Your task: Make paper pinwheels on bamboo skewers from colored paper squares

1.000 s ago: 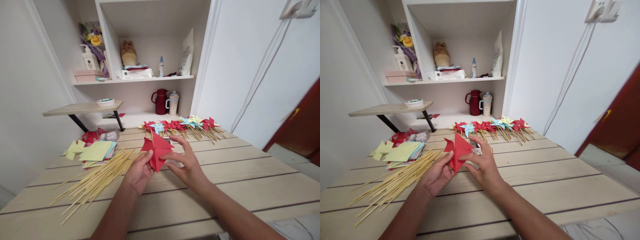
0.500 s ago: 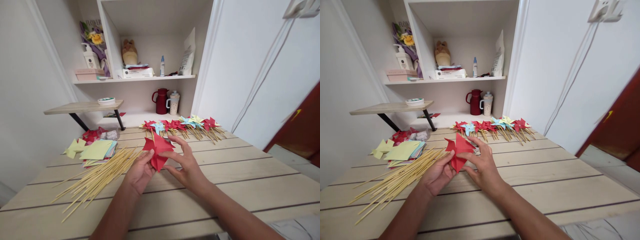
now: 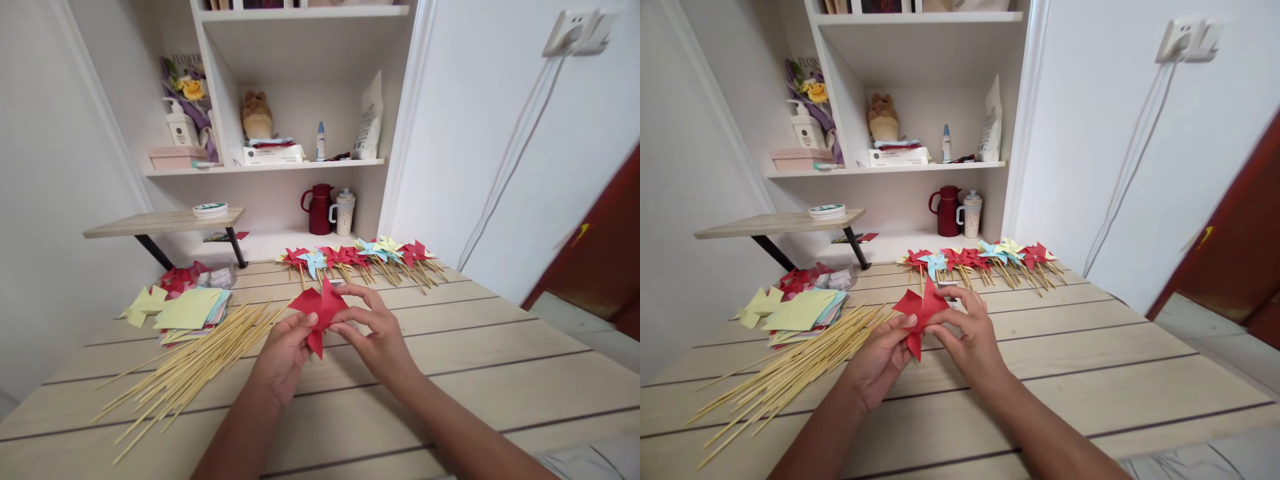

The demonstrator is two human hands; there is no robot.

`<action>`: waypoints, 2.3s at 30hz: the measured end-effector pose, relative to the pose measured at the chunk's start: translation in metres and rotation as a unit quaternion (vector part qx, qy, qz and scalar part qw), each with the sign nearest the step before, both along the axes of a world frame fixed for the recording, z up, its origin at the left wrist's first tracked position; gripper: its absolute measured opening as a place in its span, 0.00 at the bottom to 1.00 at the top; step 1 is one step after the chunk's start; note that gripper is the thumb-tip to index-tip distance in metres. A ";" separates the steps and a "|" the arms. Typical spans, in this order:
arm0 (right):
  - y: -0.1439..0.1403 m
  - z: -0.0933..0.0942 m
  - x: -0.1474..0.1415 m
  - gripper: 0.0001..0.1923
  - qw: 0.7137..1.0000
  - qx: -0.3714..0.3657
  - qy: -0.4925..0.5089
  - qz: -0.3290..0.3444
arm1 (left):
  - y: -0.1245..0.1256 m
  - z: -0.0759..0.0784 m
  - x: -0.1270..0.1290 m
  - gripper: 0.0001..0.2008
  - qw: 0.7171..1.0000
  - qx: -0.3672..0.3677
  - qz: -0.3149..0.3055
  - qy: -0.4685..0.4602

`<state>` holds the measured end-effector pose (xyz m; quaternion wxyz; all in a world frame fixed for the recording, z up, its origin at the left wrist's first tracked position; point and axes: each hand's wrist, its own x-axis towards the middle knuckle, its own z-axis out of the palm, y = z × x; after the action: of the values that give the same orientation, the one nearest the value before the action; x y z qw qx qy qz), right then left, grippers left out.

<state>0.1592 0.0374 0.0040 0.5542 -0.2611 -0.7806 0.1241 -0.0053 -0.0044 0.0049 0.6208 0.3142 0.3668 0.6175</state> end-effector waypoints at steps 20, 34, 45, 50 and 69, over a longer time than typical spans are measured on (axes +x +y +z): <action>-0.004 0.003 -0.001 0.04 0.994 -0.084 0.041 0.055 | -0.002 0.006 0.007 0.12 0.999 0.012 0.028 0.015; -0.004 0.004 -0.005 0.08 0.992 -0.105 0.060 0.024 | -0.001 0.004 0.007 0.13 0.999 -0.003 0.034 0.007; -0.005 0.005 -0.005 0.09 0.992 -0.109 0.062 0.028 | -0.002 0.006 0.008 0.12 0.999 0.006 0.050 0.020; -0.004 0.005 -0.005 0.02 0.993 -0.104 0.054 0.021 | -0.003 0.010 0.009 0.11 0.992 0.013 0.090 0.082; 0.006 -0.001 0.003 0.13 0.997 -0.053 -0.051 -0.039 | 0.003 0.005 0.005 0.10 0.848 0.168 0.249 0.437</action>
<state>0.1619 0.0434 0.0032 0.5033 -0.3263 -0.7896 0.1295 -0.0005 -0.0017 0.0100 0.1599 0.5493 0.5566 0.6024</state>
